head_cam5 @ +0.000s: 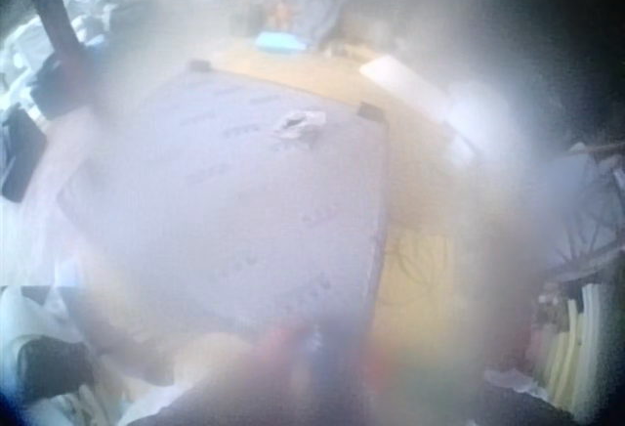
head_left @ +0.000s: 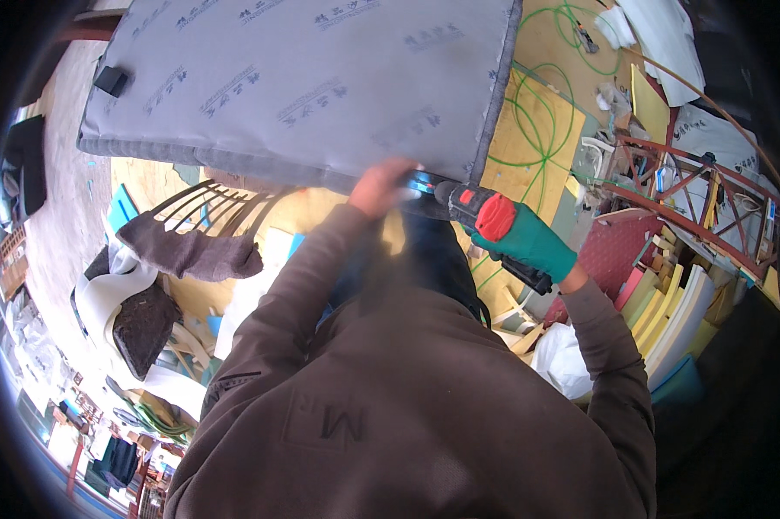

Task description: The person retrieves black plastic feet from a bag and uses a cordless drill to attach them to the underside of a large gray upholstered cushion. The person then flips the cushion upright and positions it in the room.

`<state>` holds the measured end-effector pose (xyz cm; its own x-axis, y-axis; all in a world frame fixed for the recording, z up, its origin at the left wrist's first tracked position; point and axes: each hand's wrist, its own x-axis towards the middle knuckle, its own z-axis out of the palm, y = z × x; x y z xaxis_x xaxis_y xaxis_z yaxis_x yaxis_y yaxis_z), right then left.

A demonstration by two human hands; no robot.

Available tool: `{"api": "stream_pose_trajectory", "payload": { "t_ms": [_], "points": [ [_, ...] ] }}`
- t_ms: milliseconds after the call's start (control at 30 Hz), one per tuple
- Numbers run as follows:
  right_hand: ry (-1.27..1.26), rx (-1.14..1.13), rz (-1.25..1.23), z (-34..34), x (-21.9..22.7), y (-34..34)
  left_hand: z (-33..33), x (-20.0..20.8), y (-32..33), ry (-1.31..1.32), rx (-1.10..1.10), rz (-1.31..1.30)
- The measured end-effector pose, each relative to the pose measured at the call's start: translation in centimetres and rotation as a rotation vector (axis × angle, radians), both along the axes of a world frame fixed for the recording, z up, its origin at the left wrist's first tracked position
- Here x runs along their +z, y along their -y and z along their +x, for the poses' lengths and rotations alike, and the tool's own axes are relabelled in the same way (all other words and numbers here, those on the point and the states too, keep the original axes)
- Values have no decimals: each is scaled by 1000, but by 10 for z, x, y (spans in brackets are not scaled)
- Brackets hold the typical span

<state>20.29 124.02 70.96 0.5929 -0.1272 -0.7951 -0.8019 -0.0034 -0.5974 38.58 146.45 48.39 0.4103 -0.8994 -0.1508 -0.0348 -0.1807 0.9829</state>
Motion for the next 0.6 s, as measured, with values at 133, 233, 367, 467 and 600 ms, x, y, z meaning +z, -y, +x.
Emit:
{"api": "stream_pose_trajectory", "payload": {
  "t_ms": [133,233,367,467,600],
  "points": [
    [-4,-7,-6,15,5,-8,1,6,0,49,-6,52],
    [-54,130,-49,35,9,-7,1,12,0,65,2,43],
    [-136,345,-157,60,16,1,-2,17,1,114,28,45],
    [-107,378,-171,66,15,1,-4,18,1,108,40,39],
    [-87,374,-160,65,1,1,-5,17,0,123,30,29]
  ]
}}
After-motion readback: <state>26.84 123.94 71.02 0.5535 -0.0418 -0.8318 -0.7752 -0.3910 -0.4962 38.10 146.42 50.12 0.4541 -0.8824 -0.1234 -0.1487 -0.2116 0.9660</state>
